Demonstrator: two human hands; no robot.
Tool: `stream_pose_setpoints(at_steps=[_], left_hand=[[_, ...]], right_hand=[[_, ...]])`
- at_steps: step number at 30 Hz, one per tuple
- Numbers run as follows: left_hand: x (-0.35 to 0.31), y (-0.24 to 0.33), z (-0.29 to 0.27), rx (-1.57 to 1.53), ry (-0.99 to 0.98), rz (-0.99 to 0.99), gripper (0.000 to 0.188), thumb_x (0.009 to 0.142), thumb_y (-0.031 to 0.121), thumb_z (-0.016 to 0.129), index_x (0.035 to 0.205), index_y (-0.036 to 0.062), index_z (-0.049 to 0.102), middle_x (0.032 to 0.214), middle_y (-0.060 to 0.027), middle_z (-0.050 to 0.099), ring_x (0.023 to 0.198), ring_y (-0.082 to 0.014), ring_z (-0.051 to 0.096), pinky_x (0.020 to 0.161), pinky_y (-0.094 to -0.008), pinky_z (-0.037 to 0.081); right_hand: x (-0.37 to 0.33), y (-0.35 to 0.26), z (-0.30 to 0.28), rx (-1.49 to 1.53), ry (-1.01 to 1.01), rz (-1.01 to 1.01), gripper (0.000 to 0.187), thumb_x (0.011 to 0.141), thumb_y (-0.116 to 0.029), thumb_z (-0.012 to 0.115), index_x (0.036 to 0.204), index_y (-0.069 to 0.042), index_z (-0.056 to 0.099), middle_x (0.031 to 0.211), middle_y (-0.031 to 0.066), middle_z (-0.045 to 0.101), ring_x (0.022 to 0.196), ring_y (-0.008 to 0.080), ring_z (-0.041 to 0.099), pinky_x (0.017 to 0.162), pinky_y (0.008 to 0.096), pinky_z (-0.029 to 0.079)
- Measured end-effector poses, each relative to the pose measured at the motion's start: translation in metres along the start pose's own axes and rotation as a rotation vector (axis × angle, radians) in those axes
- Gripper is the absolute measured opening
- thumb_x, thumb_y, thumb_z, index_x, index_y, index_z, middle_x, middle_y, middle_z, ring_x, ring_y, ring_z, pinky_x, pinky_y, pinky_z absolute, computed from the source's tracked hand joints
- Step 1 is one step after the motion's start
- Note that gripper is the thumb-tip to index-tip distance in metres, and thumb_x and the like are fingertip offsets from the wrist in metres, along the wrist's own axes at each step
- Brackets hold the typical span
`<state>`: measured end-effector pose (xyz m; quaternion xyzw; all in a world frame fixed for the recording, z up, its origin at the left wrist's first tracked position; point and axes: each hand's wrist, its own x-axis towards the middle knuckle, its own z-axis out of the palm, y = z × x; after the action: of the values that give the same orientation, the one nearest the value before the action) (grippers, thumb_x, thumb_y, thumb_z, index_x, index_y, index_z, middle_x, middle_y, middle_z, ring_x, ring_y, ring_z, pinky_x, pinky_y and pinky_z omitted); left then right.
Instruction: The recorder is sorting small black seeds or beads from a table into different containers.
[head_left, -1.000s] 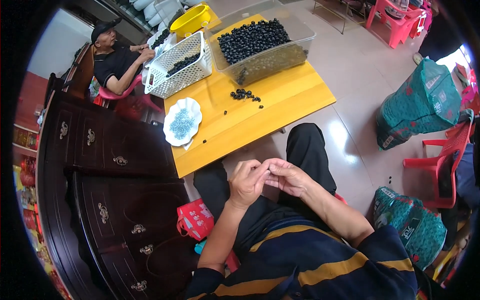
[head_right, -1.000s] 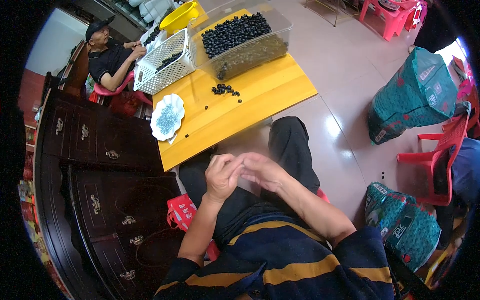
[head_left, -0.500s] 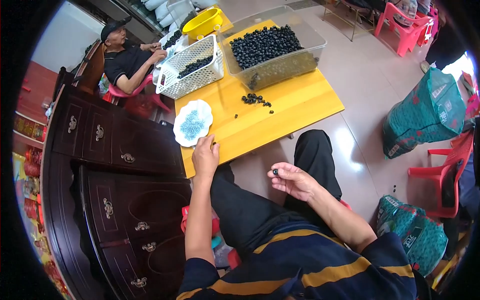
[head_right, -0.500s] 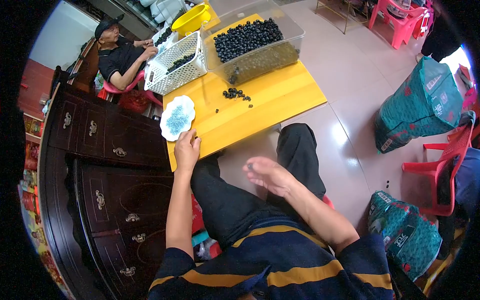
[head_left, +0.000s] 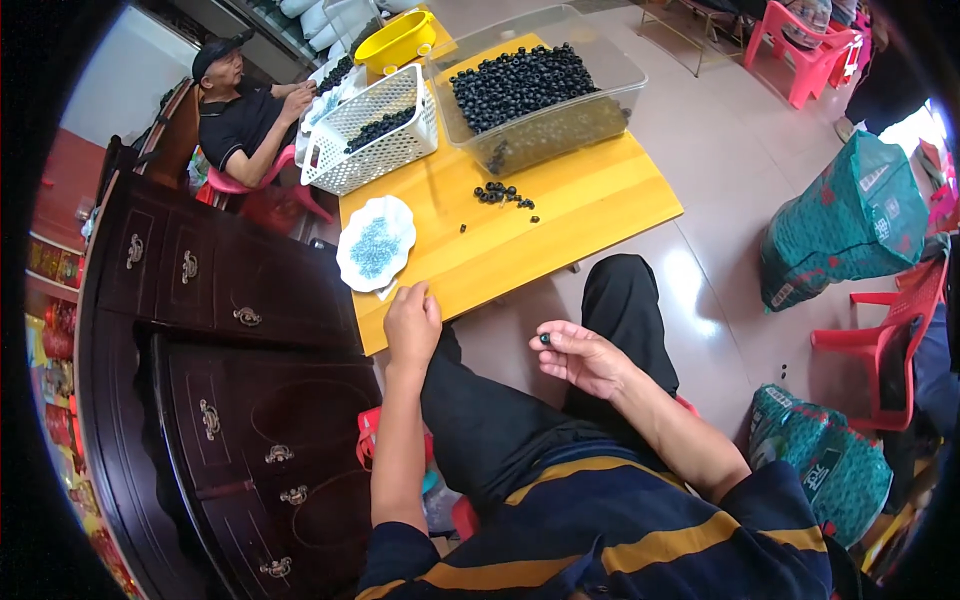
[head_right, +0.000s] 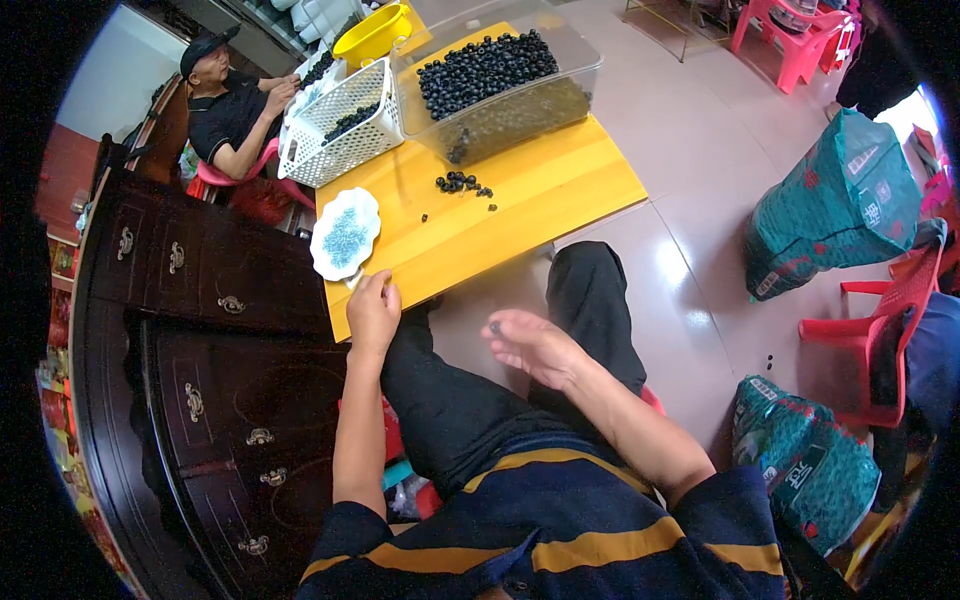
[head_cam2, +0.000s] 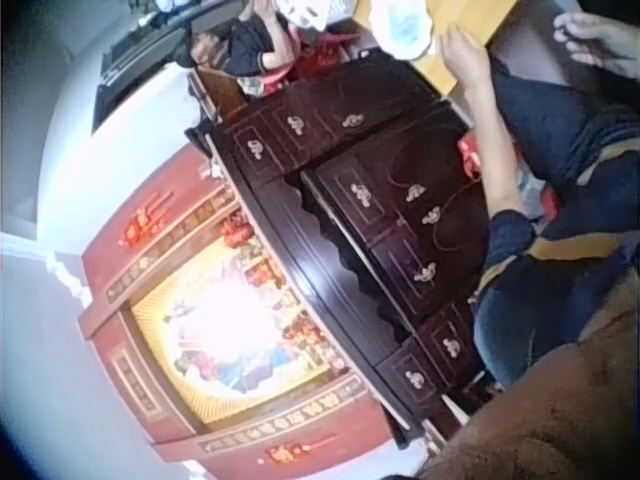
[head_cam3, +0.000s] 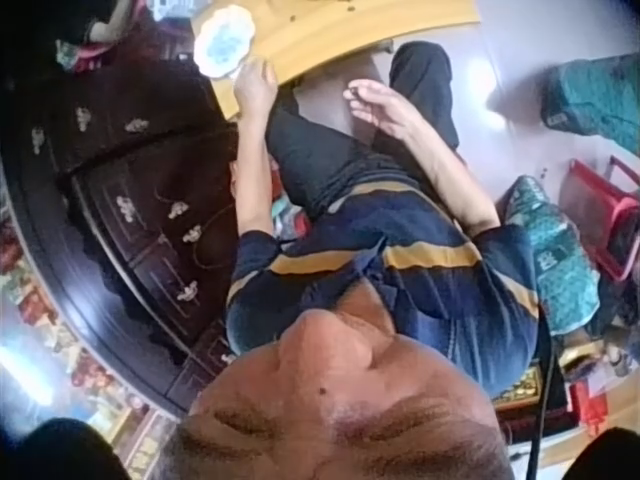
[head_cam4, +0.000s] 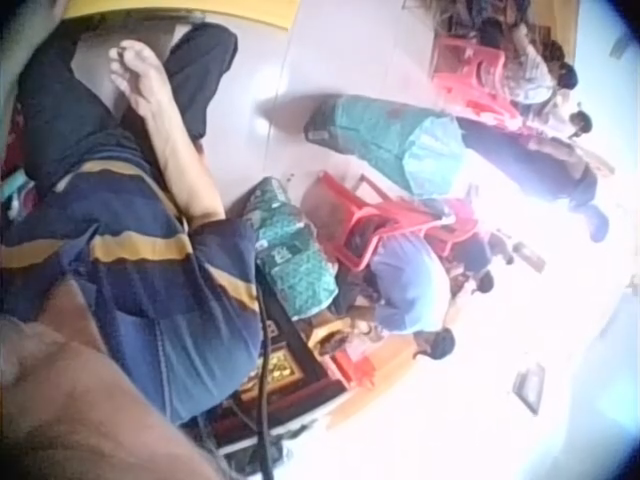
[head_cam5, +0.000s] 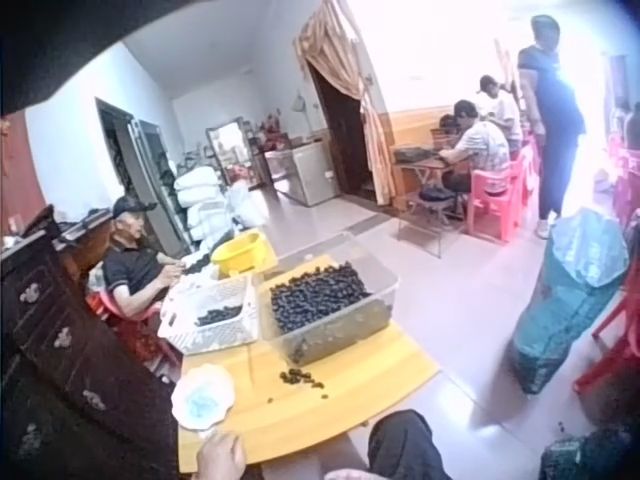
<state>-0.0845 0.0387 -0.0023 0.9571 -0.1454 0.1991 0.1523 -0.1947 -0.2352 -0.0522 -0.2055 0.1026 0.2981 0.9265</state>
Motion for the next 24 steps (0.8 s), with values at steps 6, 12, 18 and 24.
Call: stream_pose_setpoints(at_steps=[6,12,18,24], left_hand=[[-0.016,0.055,-0.022,-0.625,-0.107,-0.203,0.009,0.088,0.001,0.062,0.093,-0.0010,0.068,0.080,-0.0064,0.061,0.061,-0.0109,0.056,0.058,-0.0256,0.046],[-0.040,0.096,-0.022,-1.113,-0.300,-0.326,0.009,0.085,-0.004,0.068,0.094,-0.0022,0.068,0.085,-0.0030,0.064,0.072,-0.0070,0.060,0.067,-0.0213,0.049],[-0.040,0.122,-0.026,-0.890,-0.196,-0.007,0.015,0.076,-0.007,0.074,0.089,-0.0024,0.069,0.083,-0.0064,0.067,0.073,-0.0100,0.061,0.065,-0.0235,0.050],[-0.043,0.120,-0.020,-0.746,-0.043,0.174,0.020,0.068,-0.003,0.080,0.084,0.0003,0.068,0.080,-0.0084,0.065,0.074,-0.0199,0.062,0.067,-0.0295,0.049]], right_hand=[[-0.001,0.001,-0.001,-0.019,0.022,0.014,0.027,0.092,-0.021,0.068,0.117,-0.013,0.062,0.113,0.0044,0.067,0.096,0.0145,0.063,0.090,0.0307,0.050],[-0.002,0.000,0.005,-0.005,0.000,0.017,0.026,0.094,-0.019,0.066,0.118,-0.011,0.060,0.111,0.0052,0.067,0.095,0.0148,0.065,0.089,0.0305,0.052],[-0.002,0.000,0.007,0.008,-0.030,-0.018,0.022,0.095,-0.014,0.064,0.116,-0.009,0.061,0.103,0.0045,0.069,0.092,0.0145,0.068,0.086,0.0298,0.055],[-0.001,0.004,0.005,-0.047,-0.075,-0.034,0.021,0.094,-0.015,0.066,0.114,-0.008,0.063,0.102,0.0040,0.069,0.090,0.0132,0.068,0.085,0.0286,0.056]])
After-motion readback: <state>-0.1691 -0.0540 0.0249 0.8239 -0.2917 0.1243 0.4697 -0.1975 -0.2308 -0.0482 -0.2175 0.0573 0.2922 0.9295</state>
